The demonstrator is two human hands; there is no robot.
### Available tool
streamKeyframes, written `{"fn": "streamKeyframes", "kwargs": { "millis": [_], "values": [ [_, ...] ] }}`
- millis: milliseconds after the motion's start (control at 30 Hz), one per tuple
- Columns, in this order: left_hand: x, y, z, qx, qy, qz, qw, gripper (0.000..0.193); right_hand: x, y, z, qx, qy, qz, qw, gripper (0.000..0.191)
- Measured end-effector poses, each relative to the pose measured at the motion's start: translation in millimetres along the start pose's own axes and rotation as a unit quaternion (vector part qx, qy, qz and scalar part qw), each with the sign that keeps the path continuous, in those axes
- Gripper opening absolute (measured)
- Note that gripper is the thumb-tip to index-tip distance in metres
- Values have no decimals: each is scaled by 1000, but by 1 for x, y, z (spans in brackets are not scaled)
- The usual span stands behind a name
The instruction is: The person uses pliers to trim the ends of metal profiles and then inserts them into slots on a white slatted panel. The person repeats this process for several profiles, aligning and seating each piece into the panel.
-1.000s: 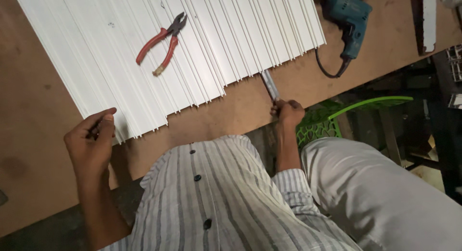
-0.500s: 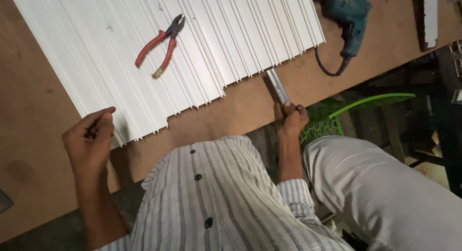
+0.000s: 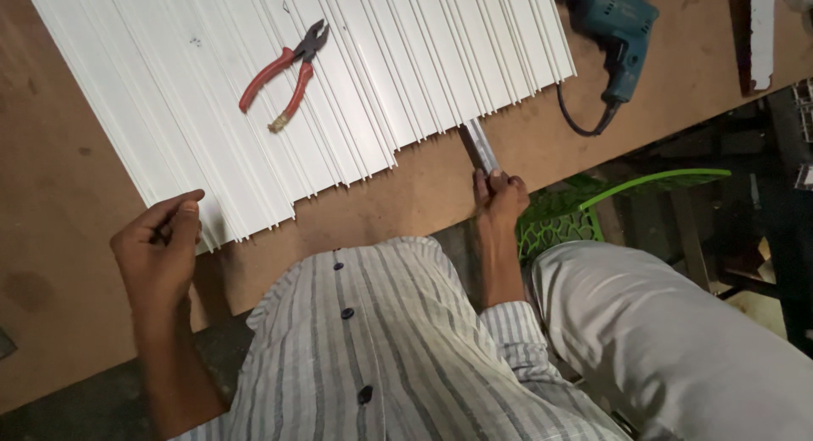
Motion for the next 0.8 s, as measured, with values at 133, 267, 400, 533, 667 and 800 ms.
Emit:
{"fn": "streamKeyframes", "kwargs": {
  "millis": [133,267,400,533,667,800],
  "values": [
    [-3,-2,1,-1,-3,3,1000,18,6,-2,7,26,-11,42,999,15],
    [-1,-1,1,-17,-5,14,1000,18,2,-1,12,55,-11,69,996,18],
    [0,-4,1,-9,0,-7,1000,18,1,-1,13,70,-12,85,994,19],
    [-3,-10,2,0,-8,0,1000,18,5,-1,14,78,-19,87,993,16],
    [-1,-8,2,-1,1,9,1000,18,12,-6,17,80,10,89,993,15],
    [1,-7,3,5,8,5,1000,18,25,-17,15,88,-12,64,994,18]
  ]
}}
Point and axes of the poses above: each hand's wrist, its own z-axis towards the middle knuckle, its own x-axis out of the palm, y = z × x, the point moved 2 cm from there along z, towards the middle knuckle, and after that the axes turned 2 degrees about -y, right-handed, at the moved point
